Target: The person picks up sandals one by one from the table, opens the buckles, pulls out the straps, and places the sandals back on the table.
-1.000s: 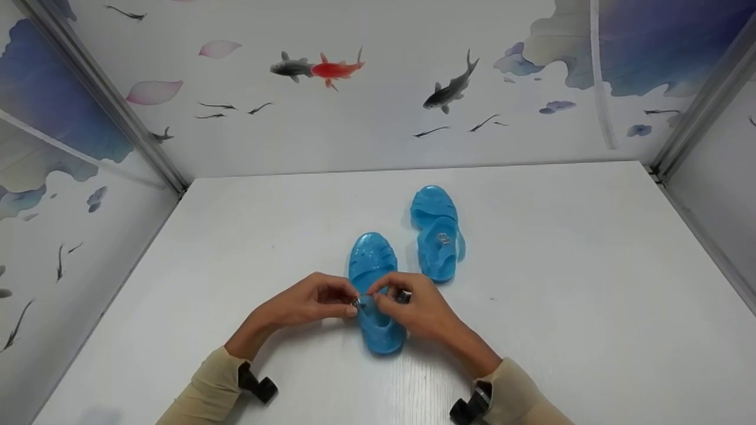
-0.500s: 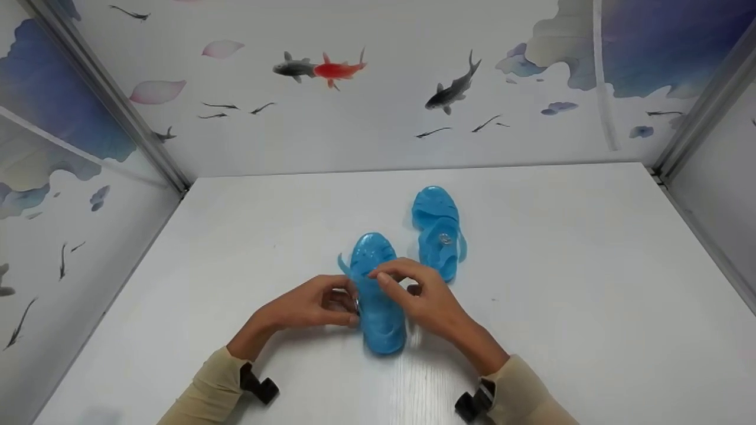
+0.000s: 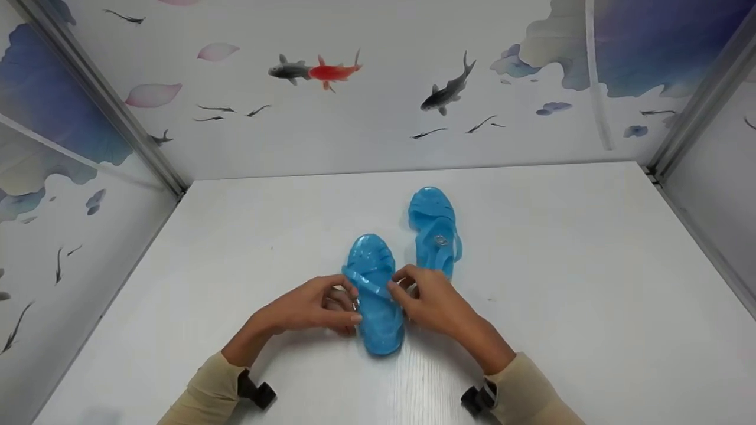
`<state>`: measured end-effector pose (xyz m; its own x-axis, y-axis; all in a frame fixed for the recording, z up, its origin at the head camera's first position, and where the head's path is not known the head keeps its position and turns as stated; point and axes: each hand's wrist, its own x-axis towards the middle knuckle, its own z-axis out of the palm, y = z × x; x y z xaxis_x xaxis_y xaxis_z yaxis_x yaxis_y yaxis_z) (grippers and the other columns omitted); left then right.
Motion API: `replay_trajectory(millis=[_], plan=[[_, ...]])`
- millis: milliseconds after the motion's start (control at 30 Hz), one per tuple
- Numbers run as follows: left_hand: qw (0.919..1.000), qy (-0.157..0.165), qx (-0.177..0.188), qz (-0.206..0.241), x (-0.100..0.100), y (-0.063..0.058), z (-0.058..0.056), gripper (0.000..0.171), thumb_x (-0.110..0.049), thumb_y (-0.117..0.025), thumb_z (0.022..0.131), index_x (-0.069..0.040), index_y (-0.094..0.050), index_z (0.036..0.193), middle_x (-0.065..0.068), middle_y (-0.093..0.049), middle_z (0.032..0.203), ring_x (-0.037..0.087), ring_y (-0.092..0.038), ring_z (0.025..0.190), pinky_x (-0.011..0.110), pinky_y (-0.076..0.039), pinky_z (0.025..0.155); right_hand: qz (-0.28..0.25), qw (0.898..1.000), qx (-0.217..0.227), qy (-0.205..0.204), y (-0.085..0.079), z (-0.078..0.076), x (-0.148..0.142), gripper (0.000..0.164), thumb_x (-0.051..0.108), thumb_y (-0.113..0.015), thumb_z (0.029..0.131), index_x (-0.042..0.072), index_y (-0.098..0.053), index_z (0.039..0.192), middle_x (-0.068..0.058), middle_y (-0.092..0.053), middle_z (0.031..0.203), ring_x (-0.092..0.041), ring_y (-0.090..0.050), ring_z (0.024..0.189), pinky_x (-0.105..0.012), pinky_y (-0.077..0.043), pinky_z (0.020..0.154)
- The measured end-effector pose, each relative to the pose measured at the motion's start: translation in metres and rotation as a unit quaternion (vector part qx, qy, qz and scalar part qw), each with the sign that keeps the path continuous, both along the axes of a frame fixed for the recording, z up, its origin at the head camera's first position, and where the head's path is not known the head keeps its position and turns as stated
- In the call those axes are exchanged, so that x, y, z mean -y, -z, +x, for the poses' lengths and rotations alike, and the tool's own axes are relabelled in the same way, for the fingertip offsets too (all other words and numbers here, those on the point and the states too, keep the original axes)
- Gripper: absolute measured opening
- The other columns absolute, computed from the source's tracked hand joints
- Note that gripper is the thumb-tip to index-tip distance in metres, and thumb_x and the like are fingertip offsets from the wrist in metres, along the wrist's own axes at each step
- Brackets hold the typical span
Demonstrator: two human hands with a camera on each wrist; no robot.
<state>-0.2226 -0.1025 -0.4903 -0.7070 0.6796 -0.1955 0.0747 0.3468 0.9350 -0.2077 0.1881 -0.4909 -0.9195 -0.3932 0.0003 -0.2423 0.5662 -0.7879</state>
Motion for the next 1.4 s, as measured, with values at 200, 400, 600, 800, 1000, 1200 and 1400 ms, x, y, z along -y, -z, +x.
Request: replay_trajectory(millis=[200,400,600,800,1000,1200,1400], plan=[[0.9988,-0.015,-0.040,-0.022,-0.003,-0.002,0.002,0.045,-0.043,-0.084,0.095,-0.018,-0.063,0.127,0.000,-0.081,0.107,0.014,-0.081,0.092,0.030,-0.064,0.079,0.012,0.999,-0.003,-0.039,-0.002,0.003,0.000,0.045,0.045,-0.062,0.110,0.009,-0.074,0.135,-0.007,-0.078,0.129,-0.020,-0.076,0.108,-0.039,-0.066,0.088],[0.9900,-0.013,-0.137,-0.031,-0.004,-0.005,-0.001,0.038,-0.044,-0.083,0.097,-0.019,-0.067,0.121,-0.003,-0.077,0.109,0.006,-0.075,0.098,0.025,-0.063,0.088,-0.006,0.999,-0.008,-0.044,-0.001,0.006,0.003,0.043,0.043,-0.067,0.108,0.011,-0.074,0.136,-0.004,-0.078,0.129,-0.017,-0.072,0.104,-0.040,-0.065,0.091],[0.9789,-0.045,-0.197,-0.029,-0.006,-0.005,-0.007,0.030,-0.042,-0.079,0.100,-0.019,-0.071,0.116,-0.002,-0.076,0.109,0.006,-0.072,0.102,0.023,-0.061,0.092,-0.025,0.999,-0.040,-0.017,0.001,0.002,0.015,0.042,0.032,-0.069,0.108,0.011,-0.068,0.144,-0.005,-0.075,0.136,-0.020,-0.067,0.108,-0.032,-0.061,0.087],[0.9701,-0.093,-0.223,-0.021,-0.013,-0.007,-0.019,0.031,-0.037,-0.074,0.104,-0.016,-0.069,0.126,0.001,-0.076,0.121,0.011,-0.074,0.112,0.029,-0.062,0.099,-0.043,0.997,-0.069,0.012,0.002,-0.014,0.032,0.047,0.019,-0.064,0.110,0.008,-0.054,0.154,-0.013,-0.062,0.153,-0.035,-0.059,0.142,-0.058,-0.054,0.114],[0.9600,-0.155,-0.232,-0.023,-0.022,-0.007,-0.036,0.031,-0.029,-0.071,0.107,-0.012,-0.067,0.133,0.008,-0.076,0.131,0.019,-0.076,0.117,0.037,-0.062,0.104,-0.094,0.993,-0.047,0.049,0.003,-0.038,0.046,0.046,0.009,-0.051,0.111,0.004,-0.048,0.157,-0.017,-0.053,0.163,-0.040,-0.044,0.156,-0.065,-0.037,0.126],[0.9560,-0.192,-0.219,-0.033,-0.027,-0.003,-0.045,0.034,-0.029,-0.070,0.107,-0.011,-0.067,0.136,0.010,-0.076,0.134,0.022,-0.076,0.119,0.038,-0.062,0.104,-0.091,0.992,0.004,0.083,0.008,-0.051,0.054,0.048,0.013,-0.045,0.112,0.009,-0.045,0.160,-0.015,-0.044,0.170,-0.039,-0.036,0.162,-0.065,-0.031,0.130],[0.9595,-0.187,-0.207,-0.041,-0.025,0.002,-0.046,0.031,-0.025,-0.072,0.106,-0.010,-0.069,0.133,0.010,-0.076,0.133,0.022,-0.078,0.117,0.039,-0.063,0.103,-0.084,0.993,0.031,0.074,0.012,-0.051,0.055,0.050,0.012,-0.045,0.110,0.007,-0.044,0.160,-0.016,-0.045,0.169,-0.039,-0.038,0.161,-0.064,-0.030,0.130]])
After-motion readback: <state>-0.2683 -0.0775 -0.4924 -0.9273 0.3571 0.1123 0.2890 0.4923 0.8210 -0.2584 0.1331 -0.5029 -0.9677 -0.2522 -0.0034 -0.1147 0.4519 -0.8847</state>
